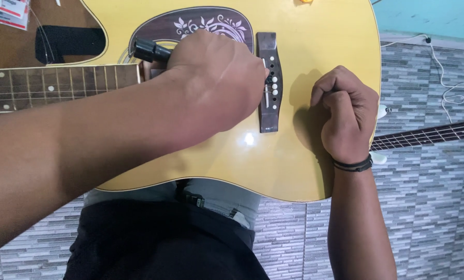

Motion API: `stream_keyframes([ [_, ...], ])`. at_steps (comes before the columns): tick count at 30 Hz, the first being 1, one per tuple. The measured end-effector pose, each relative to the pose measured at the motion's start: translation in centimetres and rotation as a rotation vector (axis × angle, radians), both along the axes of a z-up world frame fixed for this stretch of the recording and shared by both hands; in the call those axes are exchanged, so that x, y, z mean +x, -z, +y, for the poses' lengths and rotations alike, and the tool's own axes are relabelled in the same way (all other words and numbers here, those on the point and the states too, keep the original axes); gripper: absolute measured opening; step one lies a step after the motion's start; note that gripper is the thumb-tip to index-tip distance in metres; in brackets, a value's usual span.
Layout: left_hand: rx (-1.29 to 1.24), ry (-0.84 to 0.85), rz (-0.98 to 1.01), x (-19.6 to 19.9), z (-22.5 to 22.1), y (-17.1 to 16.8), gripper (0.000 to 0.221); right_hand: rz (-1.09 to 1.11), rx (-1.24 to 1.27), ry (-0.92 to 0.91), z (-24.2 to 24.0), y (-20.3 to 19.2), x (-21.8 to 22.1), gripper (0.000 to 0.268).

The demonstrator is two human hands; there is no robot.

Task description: Installing bridge pins into an acoustic guitar bridge to secure the strings using a pressing tool.

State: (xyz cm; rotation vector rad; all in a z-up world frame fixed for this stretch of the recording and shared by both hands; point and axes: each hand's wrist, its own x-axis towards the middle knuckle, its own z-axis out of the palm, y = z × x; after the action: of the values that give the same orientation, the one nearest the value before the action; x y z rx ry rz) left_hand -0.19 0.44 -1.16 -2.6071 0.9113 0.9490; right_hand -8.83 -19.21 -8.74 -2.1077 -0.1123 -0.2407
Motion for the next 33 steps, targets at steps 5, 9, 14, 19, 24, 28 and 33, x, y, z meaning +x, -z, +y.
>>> stream_keyframes([
  [5,-0.032,0.040,-0.038,0.1,0.5,0.4,0.041,0.000,-0.003,-0.009,-0.2,0.2,0.1,0.023],
  [9,-0.125,-0.013,-0.048,0.2,1.0,1.3,0.048,0.000,0.008,-0.015,-0.3,0.2,0.1,0.023],
  [14,-0.161,-0.032,-0.048,0.3,1.3,1.7,0.056,-0.008,0.008,-0.028,-0.3,0.2,0.0,0.024],
  [19,-0.178,0.030,-0.065,1.8,1.5,0.8,0.054,-0.011,0.005,0.003,-0.4,0.2,0.0,0.024],
  [24,-0.218,0.143,-0.107,3.7,1.8,2.3,0.066,-0.032,0.011,-0.006,-0.3,0.1,-0.2,0.025],
  [28,-0.404,0.306,-0.265,6.5,0.4,9.2,0.074,-0.034,0.012,-0.010,-0.3,0.1,-0.2,0.024],
  [33,-0.288,0.586,-0.381,8.5,-2.3,10.8,0.043,-0.024,0.003,-0.014,-0.2,0.0,-0.2,0.022],
])
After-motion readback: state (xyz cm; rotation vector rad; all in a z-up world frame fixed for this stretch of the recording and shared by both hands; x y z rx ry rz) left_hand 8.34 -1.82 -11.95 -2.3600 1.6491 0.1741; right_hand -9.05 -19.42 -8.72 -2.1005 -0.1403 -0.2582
